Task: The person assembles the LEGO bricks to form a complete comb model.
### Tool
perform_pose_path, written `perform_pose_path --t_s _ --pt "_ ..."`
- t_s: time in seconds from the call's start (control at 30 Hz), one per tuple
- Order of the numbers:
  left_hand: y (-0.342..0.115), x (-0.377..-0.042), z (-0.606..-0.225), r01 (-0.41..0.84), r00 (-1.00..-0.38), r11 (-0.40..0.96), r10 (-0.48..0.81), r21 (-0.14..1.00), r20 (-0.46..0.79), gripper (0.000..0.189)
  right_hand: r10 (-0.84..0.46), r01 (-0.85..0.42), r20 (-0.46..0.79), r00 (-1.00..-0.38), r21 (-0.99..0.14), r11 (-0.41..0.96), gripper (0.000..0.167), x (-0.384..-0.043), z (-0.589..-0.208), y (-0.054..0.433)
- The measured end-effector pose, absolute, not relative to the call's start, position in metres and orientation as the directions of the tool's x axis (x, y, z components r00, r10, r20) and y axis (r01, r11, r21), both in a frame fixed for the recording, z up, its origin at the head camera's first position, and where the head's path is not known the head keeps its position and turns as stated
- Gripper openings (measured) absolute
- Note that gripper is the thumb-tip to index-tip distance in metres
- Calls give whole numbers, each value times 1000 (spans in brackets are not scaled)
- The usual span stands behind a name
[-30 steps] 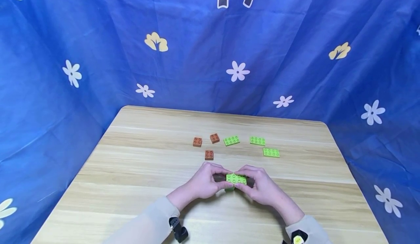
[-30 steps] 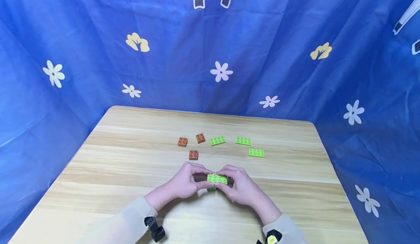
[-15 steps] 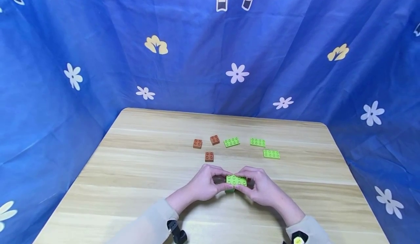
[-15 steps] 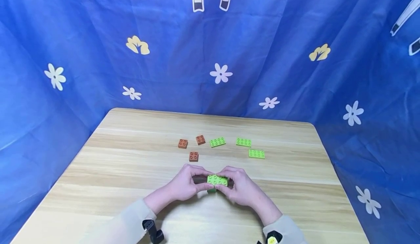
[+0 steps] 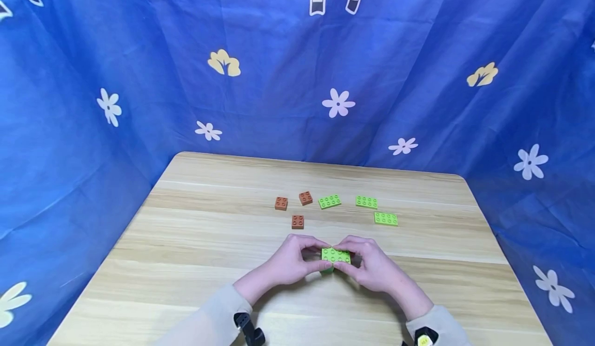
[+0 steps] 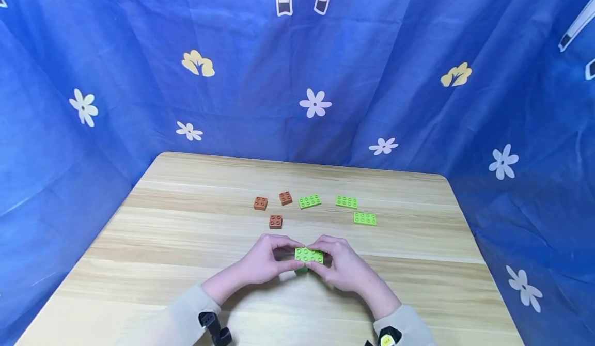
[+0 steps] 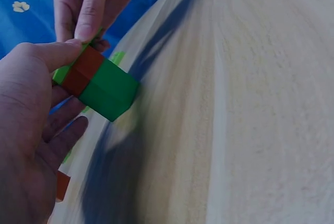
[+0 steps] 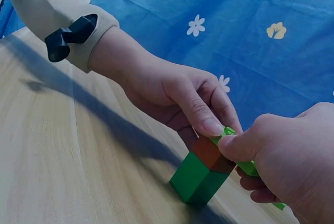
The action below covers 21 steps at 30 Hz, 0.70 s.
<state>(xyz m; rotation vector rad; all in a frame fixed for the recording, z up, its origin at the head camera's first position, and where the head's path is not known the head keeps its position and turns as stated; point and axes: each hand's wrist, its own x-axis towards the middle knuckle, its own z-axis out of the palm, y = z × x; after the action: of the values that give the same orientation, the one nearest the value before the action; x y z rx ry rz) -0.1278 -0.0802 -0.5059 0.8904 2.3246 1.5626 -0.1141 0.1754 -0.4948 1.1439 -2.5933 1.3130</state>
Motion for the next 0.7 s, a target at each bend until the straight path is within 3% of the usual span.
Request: perform_pose_path --t_s 0.33,0.7 --pt "-90 -137 -494 393 -795 296 585 871 160 42 -603 -624 322 -730 -674 395 32 -114 -493 176" --pt "-110 -160 -485 423 -871 466 447 777 206 52 -604 -625 321 -730 -670 400 34 -114 -491 175"
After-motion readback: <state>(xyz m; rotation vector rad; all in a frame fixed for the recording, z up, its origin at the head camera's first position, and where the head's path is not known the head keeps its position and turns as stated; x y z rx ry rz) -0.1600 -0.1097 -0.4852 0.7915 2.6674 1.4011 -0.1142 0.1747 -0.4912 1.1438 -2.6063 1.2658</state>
